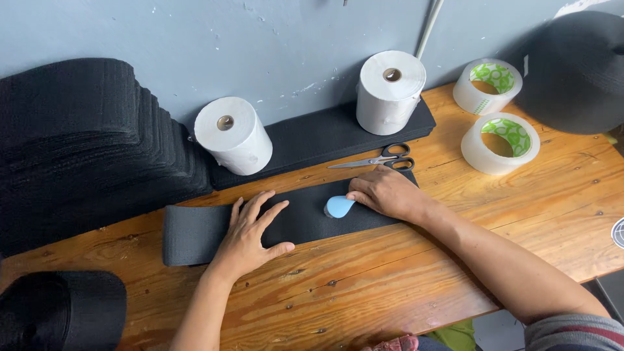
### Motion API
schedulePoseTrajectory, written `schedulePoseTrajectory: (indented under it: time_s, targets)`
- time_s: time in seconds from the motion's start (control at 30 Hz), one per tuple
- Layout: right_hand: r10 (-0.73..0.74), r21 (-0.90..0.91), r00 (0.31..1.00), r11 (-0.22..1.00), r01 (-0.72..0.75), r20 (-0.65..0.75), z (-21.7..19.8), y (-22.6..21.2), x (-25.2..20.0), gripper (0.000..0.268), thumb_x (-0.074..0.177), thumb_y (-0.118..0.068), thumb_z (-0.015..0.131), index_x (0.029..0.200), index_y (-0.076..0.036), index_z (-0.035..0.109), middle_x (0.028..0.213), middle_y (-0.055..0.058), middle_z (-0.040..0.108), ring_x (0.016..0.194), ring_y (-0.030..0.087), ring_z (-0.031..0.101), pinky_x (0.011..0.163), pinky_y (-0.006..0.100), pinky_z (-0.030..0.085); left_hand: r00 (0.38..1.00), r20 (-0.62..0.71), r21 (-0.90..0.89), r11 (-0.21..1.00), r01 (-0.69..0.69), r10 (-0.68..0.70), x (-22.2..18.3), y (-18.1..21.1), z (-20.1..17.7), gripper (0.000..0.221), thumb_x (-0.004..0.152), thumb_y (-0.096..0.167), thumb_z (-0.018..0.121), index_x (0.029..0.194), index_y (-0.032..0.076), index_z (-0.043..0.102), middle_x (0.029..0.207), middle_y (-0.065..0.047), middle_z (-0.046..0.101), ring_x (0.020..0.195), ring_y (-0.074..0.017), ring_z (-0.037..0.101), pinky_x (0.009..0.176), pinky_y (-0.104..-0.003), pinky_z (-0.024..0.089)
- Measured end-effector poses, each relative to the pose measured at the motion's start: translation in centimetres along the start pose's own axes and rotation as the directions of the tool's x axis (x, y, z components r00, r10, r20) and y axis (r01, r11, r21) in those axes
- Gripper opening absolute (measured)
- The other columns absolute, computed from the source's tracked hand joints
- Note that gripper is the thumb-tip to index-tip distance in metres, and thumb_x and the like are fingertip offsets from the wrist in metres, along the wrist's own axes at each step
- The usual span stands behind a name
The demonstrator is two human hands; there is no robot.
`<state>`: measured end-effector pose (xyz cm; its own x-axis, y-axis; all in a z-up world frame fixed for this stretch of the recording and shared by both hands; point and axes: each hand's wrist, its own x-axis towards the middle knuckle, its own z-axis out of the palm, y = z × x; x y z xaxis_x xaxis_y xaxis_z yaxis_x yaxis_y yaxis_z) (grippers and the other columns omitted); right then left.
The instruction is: Cutting a black foam strip with scissors and rubbing its surface with a small blue tool
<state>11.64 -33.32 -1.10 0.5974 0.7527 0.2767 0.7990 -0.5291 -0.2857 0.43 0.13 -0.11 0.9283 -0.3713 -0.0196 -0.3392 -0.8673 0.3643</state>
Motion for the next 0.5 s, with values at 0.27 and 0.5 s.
schedulePoseTrajectory:
  time_s: [0.27, 0.5]
  targets:
    - [-0.062, 0.077, 0.997, 0.995, 0.059, 0.038, -1.4, -1.8, 0.0, 0.034, 0.099, -0.049, 0.061, 0.102, -0.015, 0.064, 0.087, 0.009, 0.070, 0.086, 0.029, 0.073, 0.080, 0.039, 0.057, 0.998, 0.046, 0.020, 0.999, 0.042, -0.043, -0.6, 0.5, -0.9, 0.088, 0.080, 0.061, 0.075, 0.154, 0.031, 0.040, 0.153, -0.011, 0.033, 0.146, -0.0357, 0.032, 0.122, -0.060, 0.016]
    - [-0.133, 0.008, 0.991, 0.991, 0.134, -0.024, -1.4, -1.6, 0.3, 0.032, 0.096, -0.041, 0.070, 0.102, -0.010, 0.064, 0.097, 0.012, 0.068, 0.099, 0.033, 0.071, 0.086, 0.041, 0.058, 0.984, 0.132, 0.034, 0.993, 0.116, -0.120, -1.3, 0.5, -3.1, 0.085, 0.078, 0.054, 0.080, 0.150, 0.029, 0.044, 0.150, -0.011, 0.036, 0.145, -0.0356, 0.035, 0.124, -0.058, 0.014]
